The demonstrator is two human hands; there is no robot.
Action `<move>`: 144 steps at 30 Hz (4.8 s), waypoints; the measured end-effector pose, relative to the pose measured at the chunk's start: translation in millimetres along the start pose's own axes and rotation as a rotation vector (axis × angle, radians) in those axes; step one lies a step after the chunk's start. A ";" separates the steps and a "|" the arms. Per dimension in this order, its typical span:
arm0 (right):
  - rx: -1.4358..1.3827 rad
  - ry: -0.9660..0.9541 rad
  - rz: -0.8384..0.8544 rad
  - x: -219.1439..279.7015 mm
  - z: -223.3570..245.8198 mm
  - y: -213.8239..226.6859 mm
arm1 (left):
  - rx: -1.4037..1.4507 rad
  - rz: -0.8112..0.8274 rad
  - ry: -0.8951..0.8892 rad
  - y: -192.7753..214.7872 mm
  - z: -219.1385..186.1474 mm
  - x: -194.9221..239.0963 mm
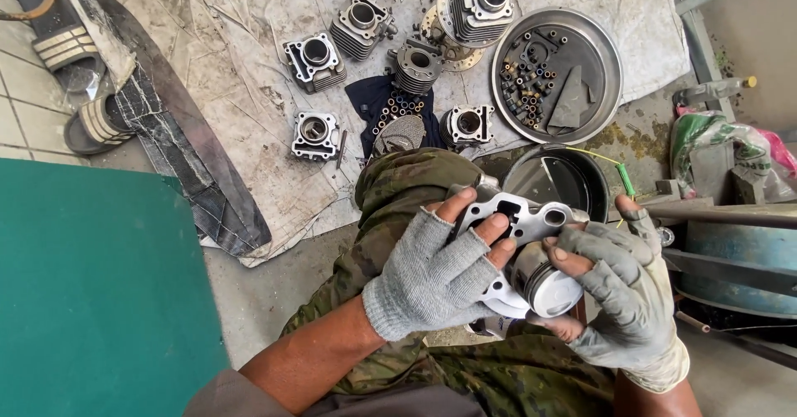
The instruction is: Inspecting and assembling motorcycle engine components, specifically fitting a piston into a cylinder block.
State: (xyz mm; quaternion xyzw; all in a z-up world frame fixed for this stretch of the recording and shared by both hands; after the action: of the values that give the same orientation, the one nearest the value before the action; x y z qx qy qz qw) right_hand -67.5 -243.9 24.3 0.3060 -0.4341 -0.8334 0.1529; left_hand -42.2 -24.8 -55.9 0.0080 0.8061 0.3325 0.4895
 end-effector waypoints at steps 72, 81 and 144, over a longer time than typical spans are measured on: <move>-0.100 0.005 0.009 5.5 -23.5 -1.7 | 0.123 0.041 0.066 10.1 11.3 -29.0; -0.325 -0.182 -0.011 -11.4 -29.3 0.4 | 0.215 0.103 0.138 2.9 22.5 -46.5; -0.921 -0.369 -0.124 -16.9 -12.9 -20.6 | 0.216 0.124 0.107 5.4 21.0 -42.9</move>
State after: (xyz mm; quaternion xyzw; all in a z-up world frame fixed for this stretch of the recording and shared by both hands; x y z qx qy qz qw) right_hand -46.1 -231.3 8.2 0.0796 -0.0216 -0.9863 0.1431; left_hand -4.9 -24.0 -25.6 0.0928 0.8602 0.2734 0.4204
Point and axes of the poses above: each hand's wrist, its own x-axis away from the middle knuckle, its own y-axis out of the back of the hand, z = x × y, the point moved 2 cm from there along -x, towards the middle knuckle, and after that the axes turned 10 degrees about -x, right-handed, at the moved point
